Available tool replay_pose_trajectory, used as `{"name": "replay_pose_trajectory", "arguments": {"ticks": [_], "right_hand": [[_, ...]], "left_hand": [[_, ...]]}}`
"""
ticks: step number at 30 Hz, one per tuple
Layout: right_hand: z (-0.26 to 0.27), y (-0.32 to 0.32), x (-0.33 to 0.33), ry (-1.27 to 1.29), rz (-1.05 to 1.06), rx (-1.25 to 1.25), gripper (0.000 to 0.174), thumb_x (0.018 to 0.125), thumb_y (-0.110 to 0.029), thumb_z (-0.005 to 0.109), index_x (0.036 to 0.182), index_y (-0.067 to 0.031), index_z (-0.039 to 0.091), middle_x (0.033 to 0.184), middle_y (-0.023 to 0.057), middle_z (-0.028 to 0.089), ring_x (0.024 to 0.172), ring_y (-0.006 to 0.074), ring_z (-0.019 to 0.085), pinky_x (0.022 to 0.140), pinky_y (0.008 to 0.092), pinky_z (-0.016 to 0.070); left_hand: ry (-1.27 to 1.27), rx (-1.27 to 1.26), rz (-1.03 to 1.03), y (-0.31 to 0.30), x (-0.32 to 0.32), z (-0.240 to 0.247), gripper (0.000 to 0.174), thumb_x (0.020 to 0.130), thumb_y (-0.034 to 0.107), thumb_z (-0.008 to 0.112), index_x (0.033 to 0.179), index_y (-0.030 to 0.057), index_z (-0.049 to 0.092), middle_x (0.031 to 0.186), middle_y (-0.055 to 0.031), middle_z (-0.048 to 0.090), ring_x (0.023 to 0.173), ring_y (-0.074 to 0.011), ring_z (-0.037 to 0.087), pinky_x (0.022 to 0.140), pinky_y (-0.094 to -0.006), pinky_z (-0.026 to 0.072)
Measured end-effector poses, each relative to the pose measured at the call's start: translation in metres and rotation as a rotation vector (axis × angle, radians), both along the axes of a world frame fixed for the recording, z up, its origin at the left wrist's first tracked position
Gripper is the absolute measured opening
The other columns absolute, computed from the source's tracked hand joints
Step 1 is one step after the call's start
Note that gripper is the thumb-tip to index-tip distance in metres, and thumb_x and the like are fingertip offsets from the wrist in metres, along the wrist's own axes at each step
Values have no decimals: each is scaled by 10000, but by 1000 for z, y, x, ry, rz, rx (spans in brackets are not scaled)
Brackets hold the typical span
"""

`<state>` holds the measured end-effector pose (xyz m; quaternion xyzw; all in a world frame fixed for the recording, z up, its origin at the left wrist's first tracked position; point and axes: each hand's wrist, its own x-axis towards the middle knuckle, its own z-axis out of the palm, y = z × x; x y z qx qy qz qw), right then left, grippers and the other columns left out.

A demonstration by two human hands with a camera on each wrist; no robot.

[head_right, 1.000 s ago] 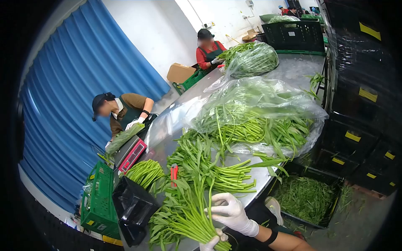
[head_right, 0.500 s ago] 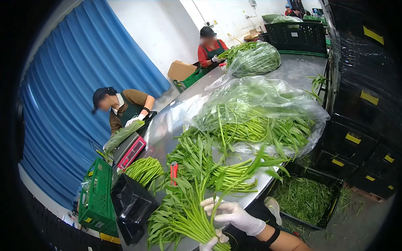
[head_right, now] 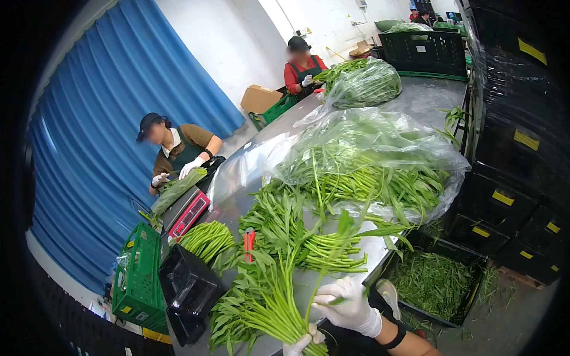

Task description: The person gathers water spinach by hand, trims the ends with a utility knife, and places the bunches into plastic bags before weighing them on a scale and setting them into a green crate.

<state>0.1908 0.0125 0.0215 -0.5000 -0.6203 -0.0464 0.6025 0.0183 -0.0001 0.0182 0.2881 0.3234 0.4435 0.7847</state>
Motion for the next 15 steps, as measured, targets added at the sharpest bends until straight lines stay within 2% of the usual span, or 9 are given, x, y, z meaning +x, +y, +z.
{"name": "replay_pose_trajectory", "arguments": {"ticks": [1, 2, 3, 5, 7, 10, 11, 13, 15], "right_hand": [[-2, -4, 0, -11, -90, 44, 118, 709, -115, 749, 791, -129, 665, 805, 1, 621, 675, 212, 573, 598, 314, 422], [-13, -5, -2, 138, -42, 45, 129, 709, -116, 750, 800, -103, 660, 804, 22, 620, 679, 225, 587, 613, 317, 445], [-20, -5, -5, 137, -42, 45, 129, 709, -116, 750, 800, -103, 660, 804, 22, 620, 679, 225, 587, 613, 317, 445], [-29, -6, -9, 669, 268, -126, 181, 682, -52, 743, 829, -85, 644, 828, 46, 636, 701, 225, 603, 644, 335, 467], [-21, -6, -5, 689, 313, -129, 141, 711, -33, 710, 825, -70, 636, 814, 62, 627, 701, 241, 605, 643, 331, 474], [-10, -6, 18, -111, -213, 55, 129, 733, -40, 672, 844, -89, 630, 845, 73, 637, 712, 263, 613, 594, 348, 479], [-9, -9, 30, -176, -324, 62, 160, 722, -44, 679, 860, -92, 615, 851, 81, 639, 713, 241, 607, 589, 354, 467], [-14, -3, 40, 232, -441, 226, 84, 855, -142, 612, 826, -75, 573, 783, 66, 598, 697, 190, 560, 614, 326, 432], [-16, -4, 49, 1125, -205, 282, 309, 985, -279, 457, 766, -73, 526, 699, 32, 517, 673, 138, 484, 652, 284, 393]], "left_hand": [[-1, -11, -11, 0, 1, 2, 357, 786, 9, 662, 1105, -36, 509, 892, -114, 579, 755, -214, 569, 687, -296, 487], [-1, -21, -23, 1, 1, 3, 369, 784, 2, 660, 1117, -30, 503, 900, -117, 577, 756, -217, 568, 688, -299, 488], [-2, -20, -23, 1, 2, 3, 369, 784, 2, 660, 1117, -30, 503, 900, -117, 577, 756, -217, 568, 688, -299, 488], [-33, 9, -85, 0, 4, 3, 386, 780, -6, 661, 1129, -18, 496, 907, -121, 570, 748, -215, 557, 679, -303, 483], [-60, 19, -79, 1, 5, 0, 379, 778, -4, 664, 1118, -14, 498, 900, -115, 564, 734, -205, 546, 665, -305, 475], [-36, 7, -107, 1, -2, 0, 349, 781, 22, 671, 1086, -13, 504, 880, -99, 552, 724, -193, 538, 647, -297, 460], [-36, 5, -107, 0, -4, -1, 349, 781, 22, 671, 1086, -13, 504, 880, -99, 552, 724, -193, 538, 647, -297, 460], [-87, 41, -116, -1, -8, -4, 354, 777, 44, 684, 1077, -15, 505, 874, -94, 547, 718, -189, 532, 644, -293, 456], [-83, 53, -120, -1, -9, -6, 367, 773, 67, 700, 1073, -17, 507, 873, -92, 546, 712, -188, 529, 640, -295, 456]]}}
